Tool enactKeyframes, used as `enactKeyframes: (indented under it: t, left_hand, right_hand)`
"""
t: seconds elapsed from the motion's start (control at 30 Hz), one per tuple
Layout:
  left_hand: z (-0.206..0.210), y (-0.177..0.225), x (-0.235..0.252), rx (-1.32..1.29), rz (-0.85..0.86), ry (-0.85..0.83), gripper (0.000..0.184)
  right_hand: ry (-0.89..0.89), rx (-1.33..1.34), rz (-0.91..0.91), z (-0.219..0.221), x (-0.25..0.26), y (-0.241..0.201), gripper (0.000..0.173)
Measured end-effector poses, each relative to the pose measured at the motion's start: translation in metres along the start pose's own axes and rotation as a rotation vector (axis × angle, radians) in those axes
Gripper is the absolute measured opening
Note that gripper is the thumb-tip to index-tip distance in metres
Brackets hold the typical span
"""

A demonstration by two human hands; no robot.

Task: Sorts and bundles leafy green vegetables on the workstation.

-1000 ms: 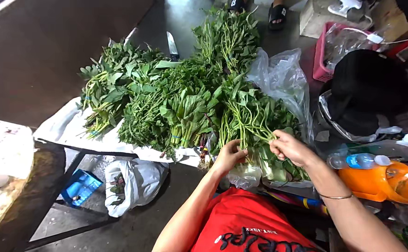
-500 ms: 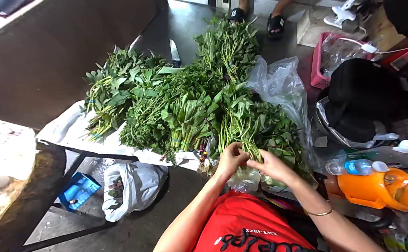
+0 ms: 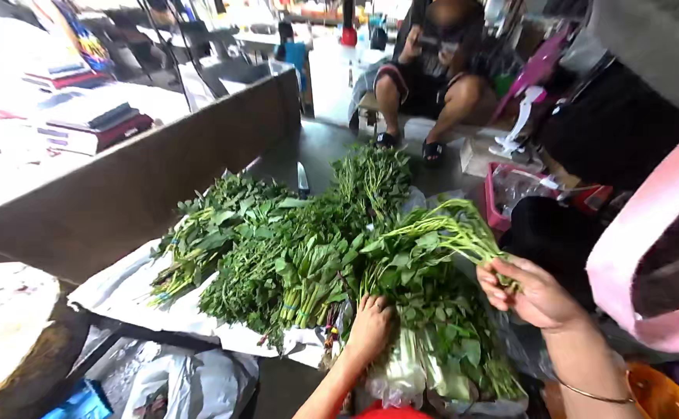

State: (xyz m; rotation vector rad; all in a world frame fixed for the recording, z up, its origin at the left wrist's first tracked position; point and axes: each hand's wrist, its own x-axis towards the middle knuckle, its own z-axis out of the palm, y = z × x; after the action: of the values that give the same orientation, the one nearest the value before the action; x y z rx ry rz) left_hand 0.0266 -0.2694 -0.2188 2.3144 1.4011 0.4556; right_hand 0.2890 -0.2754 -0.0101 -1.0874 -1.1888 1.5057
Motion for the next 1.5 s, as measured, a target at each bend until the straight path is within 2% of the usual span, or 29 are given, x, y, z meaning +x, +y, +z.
enactKeyframes:
  t: [0.13, 0.2, 0.3, 0.37, 0.43, 0.5, 0.57, 0.63, 0.7, 0.77, 0.9, 1.0, 1.07, 1.1, 1.17, 1.2, 1.23, 1.3, 1.47, 1.5]
  left_hand:
    - [0.008, -0.012, 0.002, -0.056, 0.025, 0.042, 0.03]
    - [-0.003, -0.013, 0.004, -0.101, 0.029, -0.034, 0.032]
    - [-0.047, -0.01, 0.012, -0.18, 0.024, -0.22, 0.035]
    - [-0.084, -0.003, 0.018, -0.201, 0.01, -0.258, 0.033]
    - [-0.133, 0.015, 0.019, -0.156, 0.065, -0.087, 0.027]
    - [-0.189, 0.048, 0.023, -0.085, 0.218, 0.233, 0.026]
    - [-0.229, 0.078, 0.034, 0.016, 0.429, 0.468, 0.035]
    - [-0.248, 0.1, 0.054, 0.142, 0.645, 0.534, 0.055]
    - [-0.248, 0.111, 0.077, 0.286, 0.789, 0.461, 0.076]
    - [-0.234, 0.106, 0.098, 0.387, 0.847, 0.288, 0.086]
    - [-0.196, 0.081, 0.108, 0.332, 0.754, -0.172, 0.071]
    - [-0.172, 0.073, 0.103, 0.209, 0.789, -0.263, 0.071]
    - [-0.161, 0.071, 0.098, 0.04, 0.805, -0.256, 0.06]
    - [-0.156, 0.07, 0.096, -0.071, 0.777, -0.249, 0.052]
    - [-0.148, 0.069, 0.094, -0.313, 0.704, -0.237, 0.034]
    - [-0.149, 0.07, 0.094, -0.404, 0.644, -0.24, 0.029]
    - [-0.151, 0.07, 0.095, -0.464, 0.584, -0.24, 0.026]
    - [-0.157, 0.069, 0.101, -0.519, 0.494, -0.22, 0.024]
    - [-0.17, 0.067, 0.11, -0.473, 0.389, -0.093, 0.027]
    - [-0.174, 0.067, 0.109, -0.438, 0.382, -0.066, 0.028]
  right_hand:
    - [-0.113, -0.002, -0.168, -0.02, 0.006, -0.045, 0.027]
    - [-0.047, -0.092, -0.134, -0.019, 0.019, -0.052, 0.025]
    - [0.0, -0.084, -0.122, -0.02, 0.032, -0.059, 0.029]
    - [-0.04, -0.07, -0.149, -0.021, 0.03, -0.074, 0.029]
    - [-0.081, -0.079, -0.15, -0.015, 0.027, -0.081, 0.029]
    - [-0.148, -0.094, -0.132, -0.009, 0.024, -0.079, 0.026]
    - [-0.215, -0.092, -0.086, -0.001, 0.022, -0.07, 0.021]
    - [-0.268, -0.125, -0.071, 0.005, 0.022, -0.058, 0.017]
    - [-0.295, -0.186, -0.038, 0.012, 0.022, -0.043, 0.017]
    - [-0.373, -0.248, 0.072, 0.013, 0.024, -0.026, 0.016]
    - [-0.604, -0.209, 0.281, -0.005, 0.032, 0.007, 0.01]
    - [-0.715, -0.29, 0.328, -0.011, 0.032, 0.011, 0.01]
    - [-0.727, -0.305, 0.333, -0.013, 0.031, 0.006, 0.018]
    - [-0.719, -0.29, 0.321, -0.015, 0.029, 0.003, 0.031]
    - [-0.692, -0.178, 0.232, -0.024, 0.029, 0.005, 0.074]
    - [-0.652, -0.12, 0.173, -0.027, 0.031, 0.007, 0.089]
    - [-0.586, -0.08, 0.103, -0.029, 0.032, 0.011, 0.096]
    - [-0.404, -0.02, -0.028, -0.019, 0.032, 0.02, 0.091]
    - [0.027, 0.059, -0.412, 0.032, 0.033, 0.038, 0.037]
    - [0.117, 0.002, -0.5, 0.037, 0.036, 0.037, 0.036]
